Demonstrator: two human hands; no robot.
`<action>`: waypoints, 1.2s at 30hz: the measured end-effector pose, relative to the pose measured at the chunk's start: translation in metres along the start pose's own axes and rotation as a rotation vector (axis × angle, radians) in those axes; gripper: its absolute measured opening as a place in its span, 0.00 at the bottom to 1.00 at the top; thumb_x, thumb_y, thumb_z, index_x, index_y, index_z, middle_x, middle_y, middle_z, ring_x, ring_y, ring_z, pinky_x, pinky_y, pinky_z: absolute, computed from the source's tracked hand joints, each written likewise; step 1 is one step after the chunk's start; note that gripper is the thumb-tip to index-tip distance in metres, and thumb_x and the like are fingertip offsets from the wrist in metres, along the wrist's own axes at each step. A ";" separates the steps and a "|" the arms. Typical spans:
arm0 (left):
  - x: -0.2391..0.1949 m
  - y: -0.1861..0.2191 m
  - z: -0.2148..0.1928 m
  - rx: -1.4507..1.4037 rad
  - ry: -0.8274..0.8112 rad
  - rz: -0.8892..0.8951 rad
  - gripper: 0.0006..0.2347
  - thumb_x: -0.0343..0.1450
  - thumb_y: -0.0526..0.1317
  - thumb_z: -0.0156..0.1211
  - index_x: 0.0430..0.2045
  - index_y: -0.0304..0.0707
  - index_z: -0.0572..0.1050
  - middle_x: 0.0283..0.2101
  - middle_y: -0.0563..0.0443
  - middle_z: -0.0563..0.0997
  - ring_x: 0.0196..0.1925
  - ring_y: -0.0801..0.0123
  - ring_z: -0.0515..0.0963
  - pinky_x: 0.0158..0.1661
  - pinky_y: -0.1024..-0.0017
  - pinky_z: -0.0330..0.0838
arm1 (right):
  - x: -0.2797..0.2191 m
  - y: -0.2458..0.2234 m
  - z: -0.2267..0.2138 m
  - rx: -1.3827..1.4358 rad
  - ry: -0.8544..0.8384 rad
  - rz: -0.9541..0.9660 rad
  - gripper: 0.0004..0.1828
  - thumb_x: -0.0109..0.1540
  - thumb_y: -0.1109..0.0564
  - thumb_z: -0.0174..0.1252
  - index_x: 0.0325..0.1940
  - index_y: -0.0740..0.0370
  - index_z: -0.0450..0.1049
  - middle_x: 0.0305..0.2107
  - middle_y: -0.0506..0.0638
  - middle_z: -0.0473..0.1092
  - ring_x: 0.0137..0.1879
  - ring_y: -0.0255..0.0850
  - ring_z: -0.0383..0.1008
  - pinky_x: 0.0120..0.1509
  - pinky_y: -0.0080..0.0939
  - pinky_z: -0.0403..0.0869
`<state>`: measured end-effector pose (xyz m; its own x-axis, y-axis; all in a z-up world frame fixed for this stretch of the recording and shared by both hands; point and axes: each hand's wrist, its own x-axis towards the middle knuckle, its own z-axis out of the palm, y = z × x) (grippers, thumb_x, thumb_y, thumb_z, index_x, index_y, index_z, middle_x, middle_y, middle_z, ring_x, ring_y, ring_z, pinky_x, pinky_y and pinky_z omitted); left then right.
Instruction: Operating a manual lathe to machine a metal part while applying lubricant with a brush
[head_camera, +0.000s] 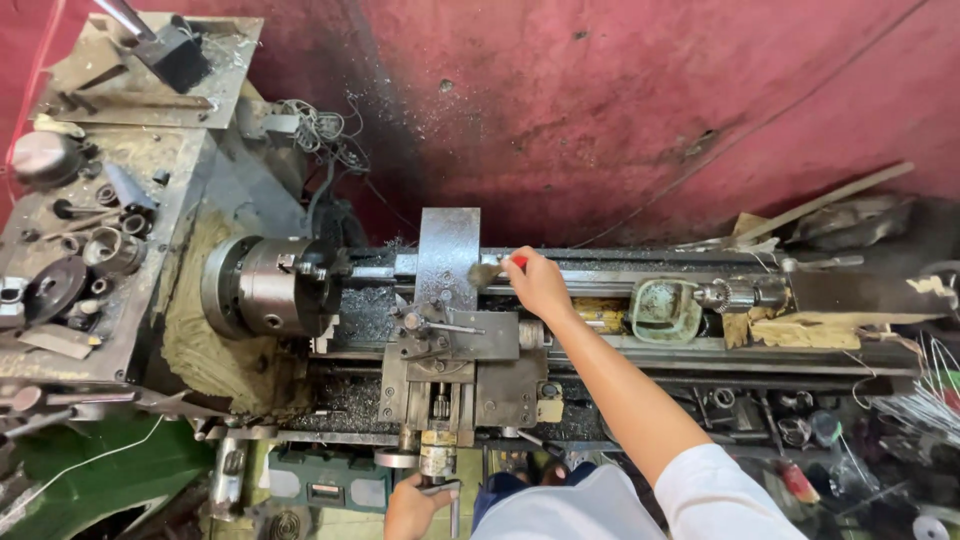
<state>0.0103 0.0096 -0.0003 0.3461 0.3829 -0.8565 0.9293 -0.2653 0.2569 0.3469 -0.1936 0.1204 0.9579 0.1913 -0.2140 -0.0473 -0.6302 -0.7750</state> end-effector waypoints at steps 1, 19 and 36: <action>0.008 -0.003 0.003 -0.004 0.004 0.004 0.27 0.58 0.48 0.82 0.51 0.43 0.82 0.48 0.57 0.89 0.50 0.68 0.84 0.52 0.76 0.69 | 0.002 0.004 0.000 -0.001 0.002 -0.007 0.19 0.68 0.42 0.50 0.48 0.57 0.76 0.23 0.50 0.74 0.30 0.44 0.72 0.37 0.46 0.65; -0.013 0.008 -0.005 -0.082 -0.016 0.108 0.21 0.58 0.44 0.82 0.45 0.44 0.85 0.45 0.57 0.91 0.49 0.72 0.87 0.54 0.76 0.74 | 0.015 0.000 -0.002 0.086 0.080 -0.062 0.13 0.65 0.44 0.52 0.41 0.52 0.76 0.24 0.44 0.77 0.36 0.38 0.85 0.47 0.38 0.71; -0.046 0.027 -0.017 -0.031 -0.090 0.047 0.24 0.65 0.44 0.77 0.54 0.41 0.77 0.56 0.51 0.85 0.58 0.61 0.83 0.63 0.62 0.73 | -0.035 -0.029 -0.020 0.206 -0.057 0.029 0.09 0.65 0.53 0.53 0.40 0.57 0.76 0.22 0.52 0.79 0.29 0.37 0.82 0.36 0.36 0.74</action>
<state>0.0211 -0.0003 0.0535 0.3773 0.2892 -0.8797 0.9165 -0.2530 0.3099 0.3199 -0.1967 0.1622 0.9381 0.2209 -0.2669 -0.1373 -0.4703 -0.8717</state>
